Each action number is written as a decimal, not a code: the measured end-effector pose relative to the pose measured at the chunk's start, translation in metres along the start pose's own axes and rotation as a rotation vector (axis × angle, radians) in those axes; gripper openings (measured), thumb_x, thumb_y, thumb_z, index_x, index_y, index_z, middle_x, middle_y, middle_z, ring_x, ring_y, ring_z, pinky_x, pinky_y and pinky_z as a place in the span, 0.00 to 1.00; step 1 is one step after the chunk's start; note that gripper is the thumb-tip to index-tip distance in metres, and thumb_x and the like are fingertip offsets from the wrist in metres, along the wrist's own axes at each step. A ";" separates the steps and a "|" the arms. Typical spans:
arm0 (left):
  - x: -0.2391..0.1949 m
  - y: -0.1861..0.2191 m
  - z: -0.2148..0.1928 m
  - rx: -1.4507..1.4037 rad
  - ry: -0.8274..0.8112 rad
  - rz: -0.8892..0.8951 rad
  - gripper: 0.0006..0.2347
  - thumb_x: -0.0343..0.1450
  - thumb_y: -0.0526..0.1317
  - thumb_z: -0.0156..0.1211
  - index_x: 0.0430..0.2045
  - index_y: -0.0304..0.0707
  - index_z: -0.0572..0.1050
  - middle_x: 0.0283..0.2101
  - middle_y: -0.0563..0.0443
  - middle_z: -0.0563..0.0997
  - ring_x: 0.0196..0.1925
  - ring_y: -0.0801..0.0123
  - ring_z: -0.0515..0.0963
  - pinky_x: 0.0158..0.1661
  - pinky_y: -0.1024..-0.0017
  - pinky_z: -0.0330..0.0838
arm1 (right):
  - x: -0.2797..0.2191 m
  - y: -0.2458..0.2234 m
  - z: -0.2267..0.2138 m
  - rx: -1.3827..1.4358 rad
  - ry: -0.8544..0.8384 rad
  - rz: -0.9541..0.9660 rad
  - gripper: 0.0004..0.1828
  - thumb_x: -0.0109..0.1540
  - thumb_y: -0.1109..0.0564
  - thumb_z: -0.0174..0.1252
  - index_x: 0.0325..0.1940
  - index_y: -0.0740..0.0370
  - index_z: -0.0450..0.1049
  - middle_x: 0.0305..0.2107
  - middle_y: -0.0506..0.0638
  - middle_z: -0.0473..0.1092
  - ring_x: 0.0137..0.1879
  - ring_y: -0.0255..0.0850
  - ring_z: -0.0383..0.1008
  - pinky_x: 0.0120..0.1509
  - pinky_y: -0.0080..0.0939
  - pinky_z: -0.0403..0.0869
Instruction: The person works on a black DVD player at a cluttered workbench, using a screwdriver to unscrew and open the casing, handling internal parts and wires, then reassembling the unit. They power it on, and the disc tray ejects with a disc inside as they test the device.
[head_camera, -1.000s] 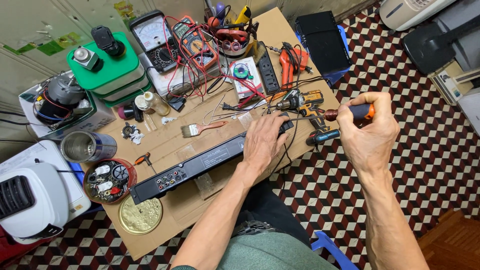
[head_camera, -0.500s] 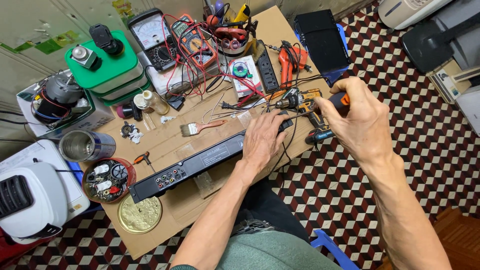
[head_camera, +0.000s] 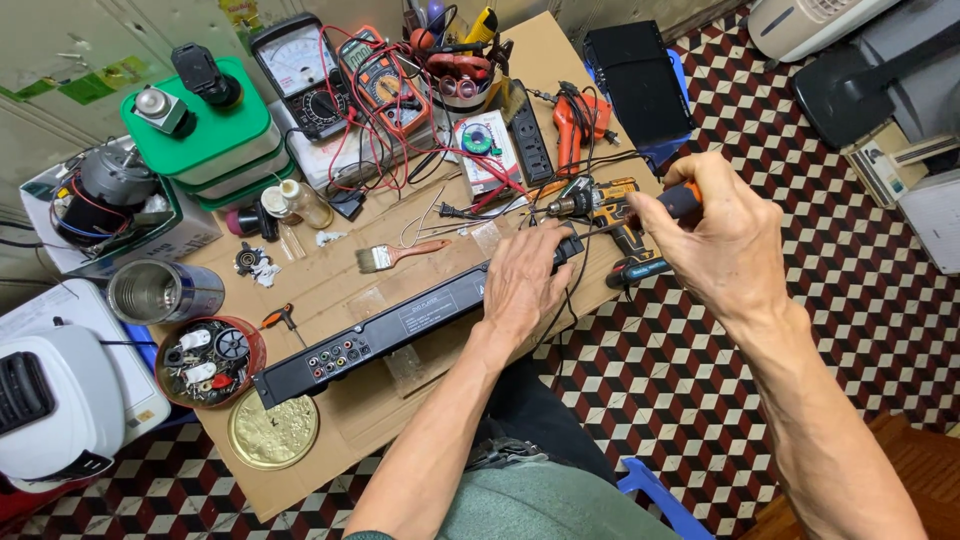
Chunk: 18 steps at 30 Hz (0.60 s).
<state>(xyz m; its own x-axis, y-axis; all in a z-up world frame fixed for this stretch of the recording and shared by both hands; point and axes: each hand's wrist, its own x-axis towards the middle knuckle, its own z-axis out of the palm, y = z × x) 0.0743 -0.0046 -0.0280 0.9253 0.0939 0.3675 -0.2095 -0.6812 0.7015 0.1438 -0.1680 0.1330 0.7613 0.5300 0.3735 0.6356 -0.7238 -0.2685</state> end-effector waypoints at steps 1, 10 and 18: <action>0.000 0.000 0.001 0.000 0.002 -0.001 0.19 0.68 0.38 0.67 0.52 0.38 0.72 0.59 0.45 0.77 0.60 0.56 0.75 0.56 0.62 0.65 | 0.001 -0.002 -0.002 0.000 0.000 -0.002 0.16 0.67 0.55 0.69 0.45 0.68 0.70 0.29 0.50 0.70 0.32 0.35 0.75 0.26 0.30 0.73; 0.003 0.000 0.001 0.019 -0.042 -0.032 0.17 0.68 0.40 0.66 0.51 0.42 0.74 0.60 0.47 0.76 0.60 0.57 0.74 0.57 0.60 0.64 | 0.006 -0.012 -0.016 0.215 -0.234 -0.042 0.10 0.64 0.59 0.62 0.46 0.66 0.71 0.34 0.51 0.72 0.28 0.35 0.74 0.24 0.32 0.70; 0.002 -0.001 0.003 0.006 -0.024 -0.025 0.16 0.68 0.40 0.66 0.50 0.42 0.74 0.60 0.47 0.76 0.61 0.57 0.73 0.57 0.61 0.64 | 0.016 -0.023 -0.026 0.122 -0.334 -0.171 0.13 0.62 0.61 0.62 0.48 0.67 0.70 0.38 0.57 0.71 0.28 0.39 0.76 0.32 0.42 0.76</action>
<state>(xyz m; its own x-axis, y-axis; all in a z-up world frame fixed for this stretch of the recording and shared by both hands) 0.0773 -0.0057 -0.0299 0.9374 0.0937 0.3354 -0.1845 -0.6832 0.7066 0.1386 -0.1545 0.1682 0.6303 0.7674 0.1177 0.7519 -0.5656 -0.3387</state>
